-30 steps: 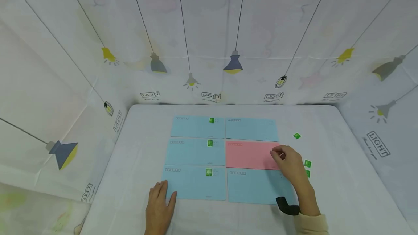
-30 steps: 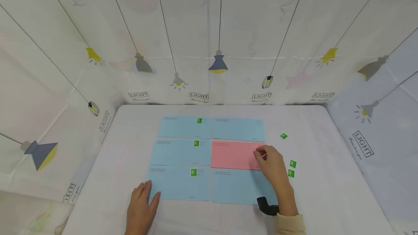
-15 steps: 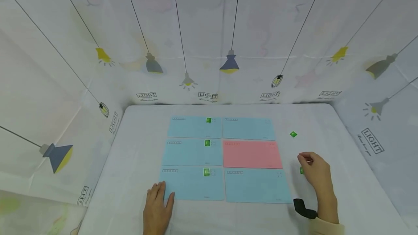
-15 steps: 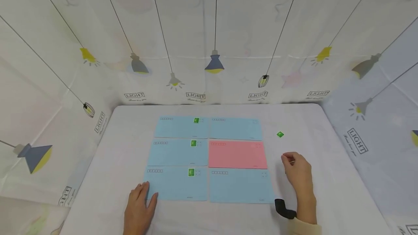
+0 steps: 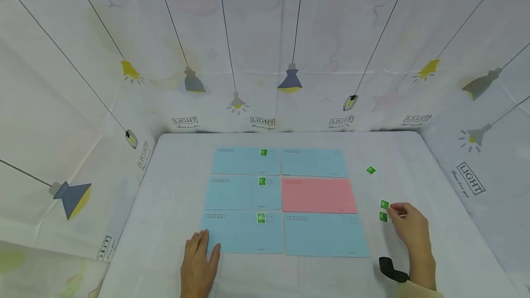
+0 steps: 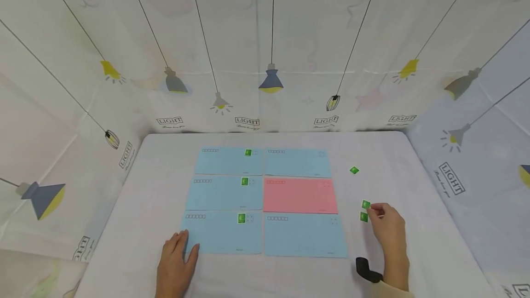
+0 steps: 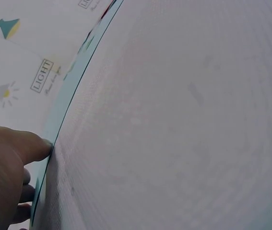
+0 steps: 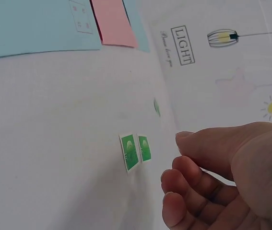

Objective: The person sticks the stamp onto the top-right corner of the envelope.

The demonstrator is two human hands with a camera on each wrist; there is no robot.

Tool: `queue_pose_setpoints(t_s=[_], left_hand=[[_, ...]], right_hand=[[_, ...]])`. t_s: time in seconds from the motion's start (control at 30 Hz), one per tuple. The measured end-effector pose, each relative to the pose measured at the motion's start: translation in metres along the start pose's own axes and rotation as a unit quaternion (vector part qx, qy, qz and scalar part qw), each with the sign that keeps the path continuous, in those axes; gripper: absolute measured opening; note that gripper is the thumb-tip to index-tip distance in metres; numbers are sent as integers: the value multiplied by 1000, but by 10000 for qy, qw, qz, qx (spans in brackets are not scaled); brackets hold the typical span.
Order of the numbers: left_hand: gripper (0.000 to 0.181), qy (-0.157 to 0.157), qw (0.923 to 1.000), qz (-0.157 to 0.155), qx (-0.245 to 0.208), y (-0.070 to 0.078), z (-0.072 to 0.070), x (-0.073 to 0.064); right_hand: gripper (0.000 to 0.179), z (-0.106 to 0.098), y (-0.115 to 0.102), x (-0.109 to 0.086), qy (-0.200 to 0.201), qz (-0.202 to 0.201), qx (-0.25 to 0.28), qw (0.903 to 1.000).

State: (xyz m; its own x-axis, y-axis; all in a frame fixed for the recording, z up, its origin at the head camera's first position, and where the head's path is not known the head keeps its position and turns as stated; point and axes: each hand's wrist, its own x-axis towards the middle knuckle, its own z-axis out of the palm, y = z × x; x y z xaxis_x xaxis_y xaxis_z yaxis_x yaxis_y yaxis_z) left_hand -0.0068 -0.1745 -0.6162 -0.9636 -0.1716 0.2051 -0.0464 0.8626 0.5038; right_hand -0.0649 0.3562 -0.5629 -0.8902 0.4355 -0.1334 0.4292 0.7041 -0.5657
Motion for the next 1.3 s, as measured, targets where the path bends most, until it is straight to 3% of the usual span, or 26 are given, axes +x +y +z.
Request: queue_pose_setpoints(t_s=[0.27, 0.67, 1.3], left_hand=[[57, -195, 9998, -107, 7, 2, 0, 2], [57, -178, 9998, -132, 9, 3, -1, 1], [55, -34, 9999, -88, 36, 2, 0, 1]], right_hand=[[40, 4, 15, 5, -153, 350, -42, 9993], [53, 12, 23, 12, -356, 724, -122, 9967], [37, 14, 17, 12, -392, 474, -187, 9979]])
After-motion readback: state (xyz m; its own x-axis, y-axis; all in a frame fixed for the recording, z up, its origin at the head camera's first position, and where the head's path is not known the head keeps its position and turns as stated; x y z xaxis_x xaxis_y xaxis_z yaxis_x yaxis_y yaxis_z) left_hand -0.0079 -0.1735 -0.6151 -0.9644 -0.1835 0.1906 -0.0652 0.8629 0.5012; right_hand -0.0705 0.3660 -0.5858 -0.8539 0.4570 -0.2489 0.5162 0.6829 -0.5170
